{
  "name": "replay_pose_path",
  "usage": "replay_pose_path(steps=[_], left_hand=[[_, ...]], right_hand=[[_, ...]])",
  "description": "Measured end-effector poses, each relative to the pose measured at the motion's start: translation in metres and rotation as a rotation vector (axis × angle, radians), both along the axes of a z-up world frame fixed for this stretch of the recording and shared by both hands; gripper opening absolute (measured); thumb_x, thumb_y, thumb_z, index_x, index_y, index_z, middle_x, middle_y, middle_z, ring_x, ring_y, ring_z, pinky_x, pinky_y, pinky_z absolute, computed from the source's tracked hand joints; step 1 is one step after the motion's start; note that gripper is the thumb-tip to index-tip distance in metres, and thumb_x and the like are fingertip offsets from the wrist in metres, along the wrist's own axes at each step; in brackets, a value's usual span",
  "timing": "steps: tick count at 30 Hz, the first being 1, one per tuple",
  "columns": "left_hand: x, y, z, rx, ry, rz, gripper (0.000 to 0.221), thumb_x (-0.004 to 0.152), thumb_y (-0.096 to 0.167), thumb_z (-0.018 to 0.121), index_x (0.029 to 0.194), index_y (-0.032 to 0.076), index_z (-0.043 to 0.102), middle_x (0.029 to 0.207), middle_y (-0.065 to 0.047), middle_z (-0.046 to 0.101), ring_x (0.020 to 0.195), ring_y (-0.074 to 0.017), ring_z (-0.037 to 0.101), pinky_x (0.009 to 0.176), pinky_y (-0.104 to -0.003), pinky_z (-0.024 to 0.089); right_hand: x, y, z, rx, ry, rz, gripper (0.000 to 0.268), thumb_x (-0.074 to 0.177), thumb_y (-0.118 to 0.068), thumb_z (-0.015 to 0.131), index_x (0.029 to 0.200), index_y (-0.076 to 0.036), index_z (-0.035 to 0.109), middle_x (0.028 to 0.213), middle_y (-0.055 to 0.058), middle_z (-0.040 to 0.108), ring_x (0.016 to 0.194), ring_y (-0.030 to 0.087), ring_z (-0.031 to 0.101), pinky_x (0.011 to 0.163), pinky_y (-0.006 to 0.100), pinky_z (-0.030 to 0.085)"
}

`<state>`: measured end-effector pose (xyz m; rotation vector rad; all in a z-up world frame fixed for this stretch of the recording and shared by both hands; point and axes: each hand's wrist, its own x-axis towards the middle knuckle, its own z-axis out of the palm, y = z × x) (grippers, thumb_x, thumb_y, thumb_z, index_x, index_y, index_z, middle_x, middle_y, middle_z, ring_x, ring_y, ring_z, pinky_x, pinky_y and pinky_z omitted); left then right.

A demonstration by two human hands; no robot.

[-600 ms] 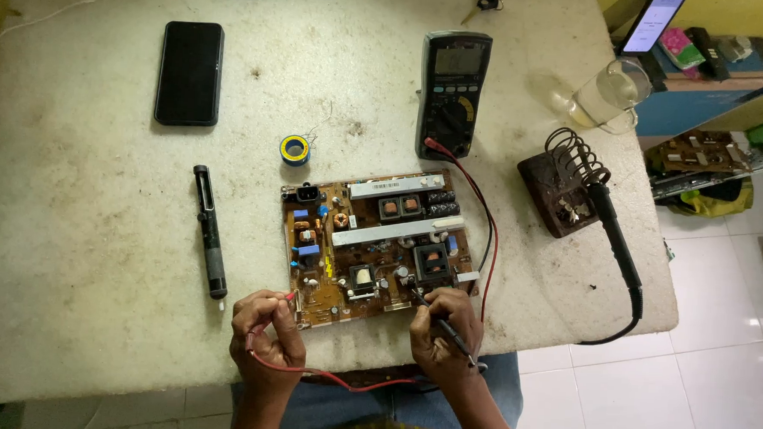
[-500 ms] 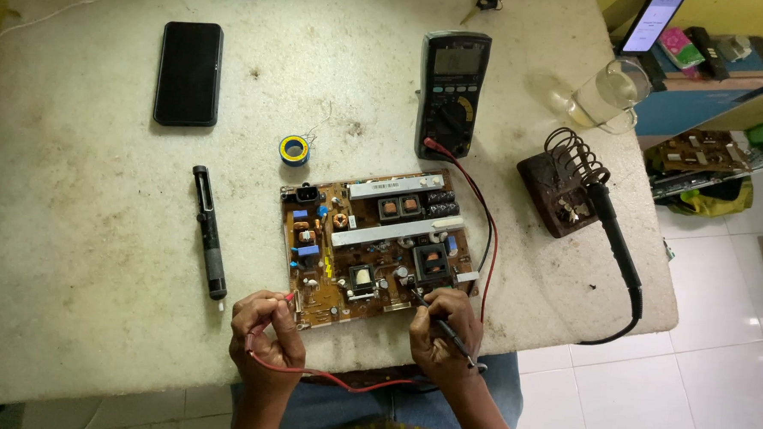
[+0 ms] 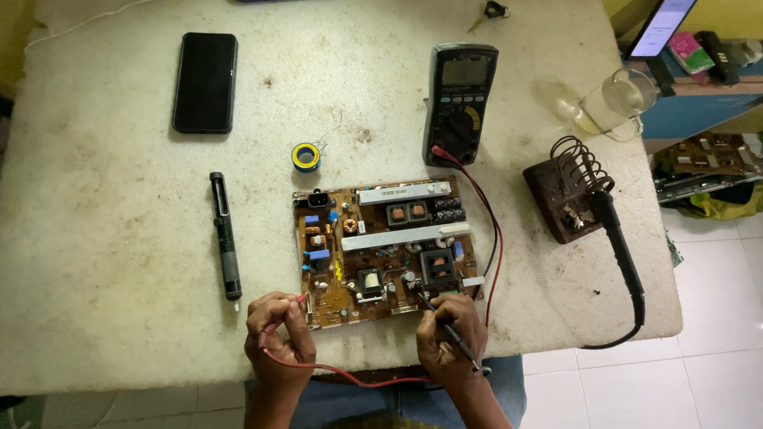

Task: Using a digital multimeter to test components and traces on a printed circuit board at a repair station.

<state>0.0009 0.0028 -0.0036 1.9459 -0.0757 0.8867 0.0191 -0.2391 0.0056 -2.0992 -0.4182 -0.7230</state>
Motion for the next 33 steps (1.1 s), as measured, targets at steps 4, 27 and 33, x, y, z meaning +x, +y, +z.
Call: replay_pose_path(steps=[4,27,33], left_hand=[[0.001,-0.001,0.003,-0.033,-0.031,-0.008,0.009,0.105,0.003,0.050,0.114,0.004,0.047,0.101,-0.019,0.059,0.094,-0.0289,0.066,0.085,-0.036,0.059],[0.009,0.003,0.010,0.045,0.072,-0.036,0.008,0.106,0.006,0.049,0.113,0.003,0.051,0.100,-0.016,0.064,0.093,-0.0284,0.066,0.083,-0.036,0.057],[0.008,0.002,0.005,0.033,0.105,-0.024,0.009,0.106,0.009,0.051,0.113,0.004,0.052,0.101,-0.015,0.065,0.094,-0.0285,0.066,0.084,-0.037,0.058]], right_hand=[[-0.005,-0.002,-0.006,-0.036,0.047,-0.038,0.014,0.095,-0.011,0.060,0.095,-0.012,0.046,0.094,0.012,0.062,0.083,0.025,0.065,0.072,0.037,0.053],[0.001,-0.001,0.000,0.043,0.111,0.002,0.011,0.095,-0.011,0.064,0.098,-0.009,0.054,0.093,0.012,0.065,0.084,0.025,0.069,0.078,0.036,0.058],[-0.003,-0.007,-0.013,0.010,0.156,0.000,0.009,0.097,-0.016,0.063,0.095,-0.011,0.056,0.094,0.012,0.065,0.087,0.028,0.069,0.074,0.042,0.058]])
